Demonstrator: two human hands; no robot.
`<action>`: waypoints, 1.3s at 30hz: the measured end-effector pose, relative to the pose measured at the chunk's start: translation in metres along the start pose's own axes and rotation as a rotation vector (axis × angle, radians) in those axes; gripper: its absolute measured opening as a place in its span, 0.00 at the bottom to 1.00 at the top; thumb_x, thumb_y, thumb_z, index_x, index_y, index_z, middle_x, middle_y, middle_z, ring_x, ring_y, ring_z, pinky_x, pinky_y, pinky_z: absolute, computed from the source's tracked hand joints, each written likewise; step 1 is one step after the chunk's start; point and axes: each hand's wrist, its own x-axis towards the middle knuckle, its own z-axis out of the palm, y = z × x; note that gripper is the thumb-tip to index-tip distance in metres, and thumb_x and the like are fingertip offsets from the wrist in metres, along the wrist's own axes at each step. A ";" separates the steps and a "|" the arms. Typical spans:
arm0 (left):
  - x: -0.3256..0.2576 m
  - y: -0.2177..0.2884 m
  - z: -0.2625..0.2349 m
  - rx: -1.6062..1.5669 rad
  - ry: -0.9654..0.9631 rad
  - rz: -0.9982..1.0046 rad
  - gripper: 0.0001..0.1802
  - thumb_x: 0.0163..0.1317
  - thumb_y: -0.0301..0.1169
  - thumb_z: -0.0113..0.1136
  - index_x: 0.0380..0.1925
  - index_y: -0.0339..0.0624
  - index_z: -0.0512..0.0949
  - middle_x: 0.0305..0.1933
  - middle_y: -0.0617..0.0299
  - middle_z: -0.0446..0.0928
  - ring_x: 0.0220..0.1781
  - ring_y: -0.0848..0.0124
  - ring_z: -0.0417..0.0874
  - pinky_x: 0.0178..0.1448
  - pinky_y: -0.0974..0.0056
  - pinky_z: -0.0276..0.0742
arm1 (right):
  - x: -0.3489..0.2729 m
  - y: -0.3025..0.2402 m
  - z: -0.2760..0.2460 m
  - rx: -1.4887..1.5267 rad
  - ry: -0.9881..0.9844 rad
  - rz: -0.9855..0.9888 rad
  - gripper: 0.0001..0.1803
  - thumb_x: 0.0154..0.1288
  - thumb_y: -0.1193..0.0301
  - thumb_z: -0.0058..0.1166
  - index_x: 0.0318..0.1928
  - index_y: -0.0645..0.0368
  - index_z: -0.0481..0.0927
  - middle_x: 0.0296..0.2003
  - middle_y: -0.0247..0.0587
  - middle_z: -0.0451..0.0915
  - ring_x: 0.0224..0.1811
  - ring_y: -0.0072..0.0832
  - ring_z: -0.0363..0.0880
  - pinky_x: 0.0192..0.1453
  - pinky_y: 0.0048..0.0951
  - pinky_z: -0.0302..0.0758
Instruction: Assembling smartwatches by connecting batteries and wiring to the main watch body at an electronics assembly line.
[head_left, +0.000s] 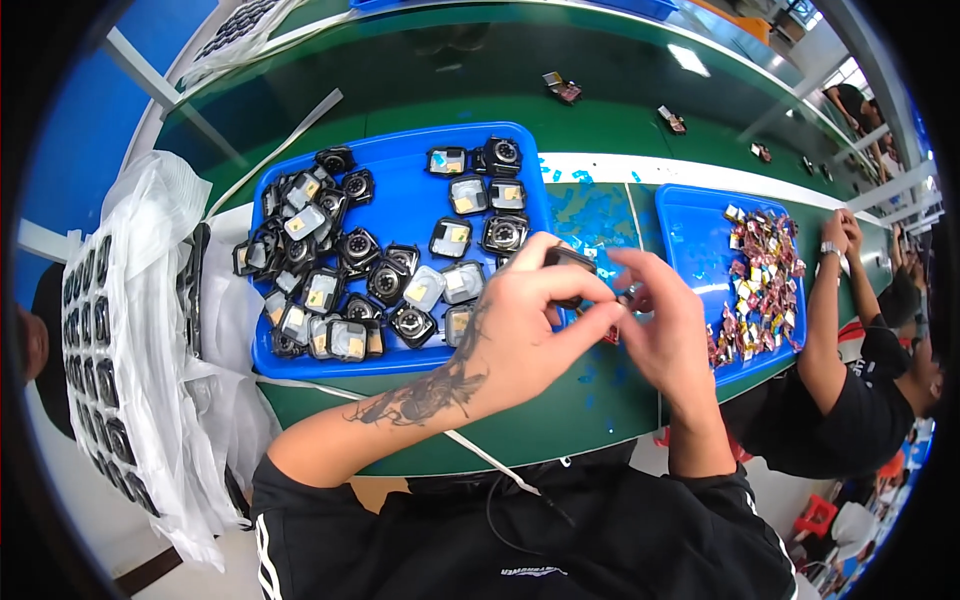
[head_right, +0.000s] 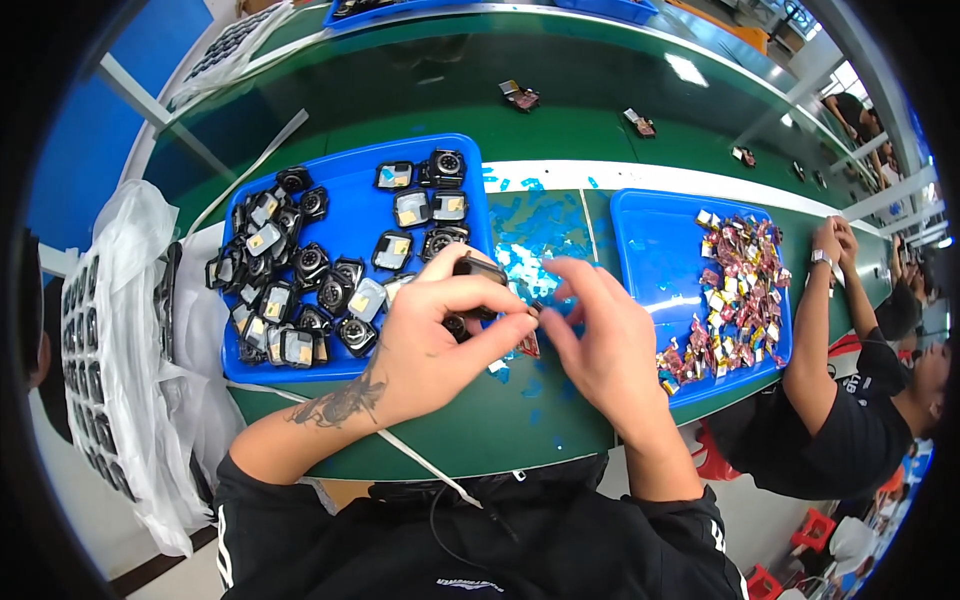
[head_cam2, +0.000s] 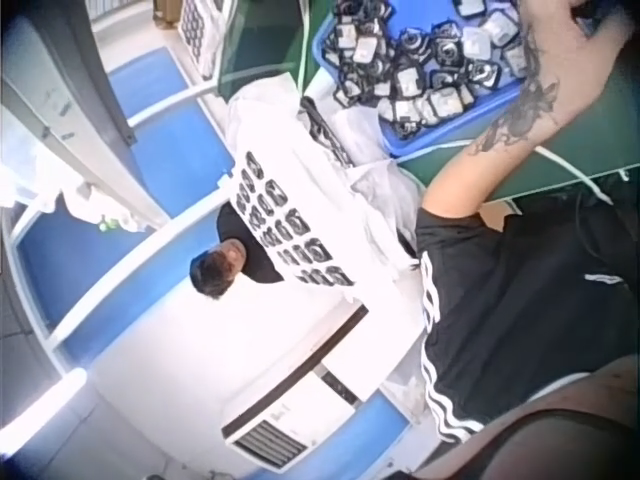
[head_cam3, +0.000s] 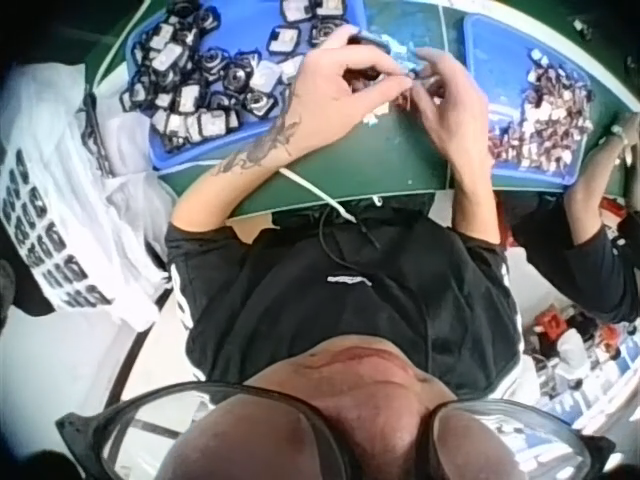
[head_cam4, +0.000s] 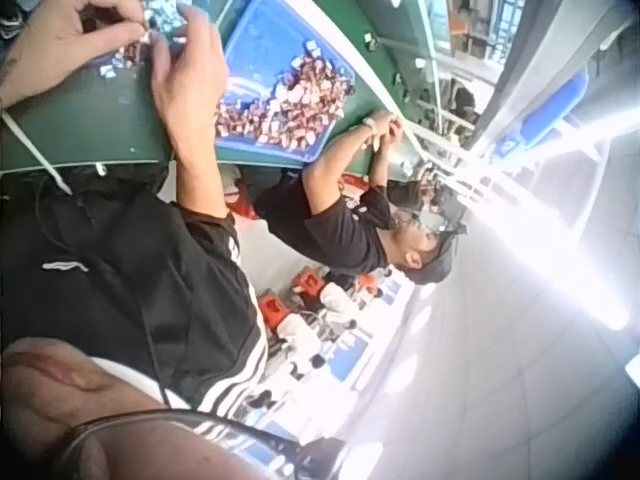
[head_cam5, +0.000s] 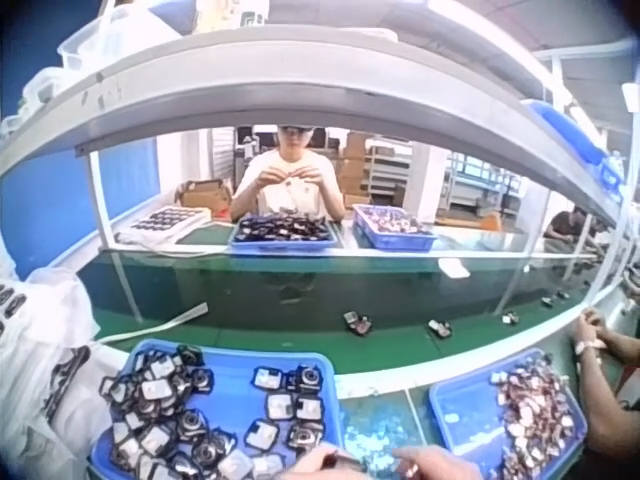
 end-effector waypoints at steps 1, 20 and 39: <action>0.001 -0.002 0.000 -0.024 0.020 -0.005 0.06 0.54 0.24 0.70 0.33 0.37 0.85 0.37 0.58 0.78 0.37 0.74 0.80 0.35 0.72 0.76 | -0.005 0.006 -0.002 -0.004 0.007 0.000 0.19 0.54 0.81 0.63 0.48 0.59 0.78 0.34 0.41 0.79 0.31 0.29 0.79 0.32 0.29 0.75; 0.004 0.006 -0.006 -0.482 -0.137 -0.220 0.28 0.67 0.15 0.45 0.68 0.32 0.63 0.65 0.57 0.71 0.57 0.74 0.77 0.66 0.65 0.69 | 0.001 -0.026 -0.006 0.374 0.064 -0.087 0.10 0.58 0.82 0.61 0.41 0.61 0.84 0.30 0.37 0.80 0.29 0.21 0.75 0.29 0.23 0.68; 0.001 0.000 0.001 -0.429 -0.037 -0.078 0.25 0.67 0.16 0.50 0.65 0.30 0.66 0.59 0.48 0.77 0.61 0.65 0.79 0.65 0.63 0.75 | 0.014 -0.038 -0.007 0.263 0.189 -0.100 0.06 0.56 0.79 0.65 0.35 0.59 0.84 0.25 0.32 0.79 0.19 0.17 0.65 0.23 0.22 0.61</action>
